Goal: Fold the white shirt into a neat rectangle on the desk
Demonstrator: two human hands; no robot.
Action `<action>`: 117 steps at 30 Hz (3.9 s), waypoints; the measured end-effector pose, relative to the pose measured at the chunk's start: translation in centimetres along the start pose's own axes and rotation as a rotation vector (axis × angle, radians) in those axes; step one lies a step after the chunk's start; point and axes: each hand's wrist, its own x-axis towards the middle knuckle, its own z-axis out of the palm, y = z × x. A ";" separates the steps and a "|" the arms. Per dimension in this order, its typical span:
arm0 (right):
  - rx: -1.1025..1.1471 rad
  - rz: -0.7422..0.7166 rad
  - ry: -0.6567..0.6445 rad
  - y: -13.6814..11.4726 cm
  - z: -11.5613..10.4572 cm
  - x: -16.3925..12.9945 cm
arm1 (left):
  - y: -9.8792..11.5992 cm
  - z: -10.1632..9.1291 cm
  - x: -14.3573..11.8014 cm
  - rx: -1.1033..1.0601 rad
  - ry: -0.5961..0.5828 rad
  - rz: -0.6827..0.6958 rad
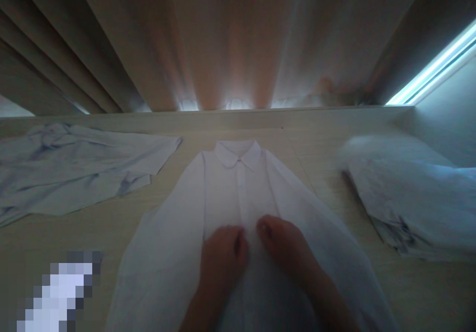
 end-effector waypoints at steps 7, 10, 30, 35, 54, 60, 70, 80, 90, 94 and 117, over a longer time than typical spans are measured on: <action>-0.045 -0.032 -0.062 -0.9 0.6 -0.1 | -1.5 0.2 0.2 -0.054 0.032 0.181; -0.046 -0.046 -0.103 -1.5 1.1 -0.1 | -1.4 0.0 0.4 -0.032 -0.005 0.176; -0.026 -0.012 -0.077 -1.7 2.3 0.3 | -0.9 -0.1 0.4 -0.014 0.042 0.111; -0.054 0.029 -0.066 -1.8 2.4 0.3 | -0.9 -0.2 0.6 0.002 0.036 0.101; -0.060 0.049 -0.012 -1.8 2.5 0.3 | -1.2 -0.3 0.5 -0.032 0.074 0.125; 0.024 0.016 0.013 -1.3 2.6 0.4 | -1.3 -0.3 0.4 -0.068 0.100 0.123; -0.039 -0.033 -0.019 -1.8 1.9 0.1 | -1.3 -0.6 0.4 -0.070 0.044 0.131; -0.085 -0.032 0.009 -1.6 2.4 0.2 | -1.2 -0.6 0.4 -0.091 0.058 0.123; 0.011 -0.022 0.109 -1.2 2.1 0.2 | -0.6 -0.9 0.1 0.009 0.022 0.091; -0.038 0.002 0.021 -1.4 1.6 0.1 | 0.0 -1.4 -0.2 0.053 -0.070 -0.037; -0.003 -0.132 0.273 1.9 0.3 0.9 | 1.0 -1.6 -0.2 -0.072 -0.108 -0.095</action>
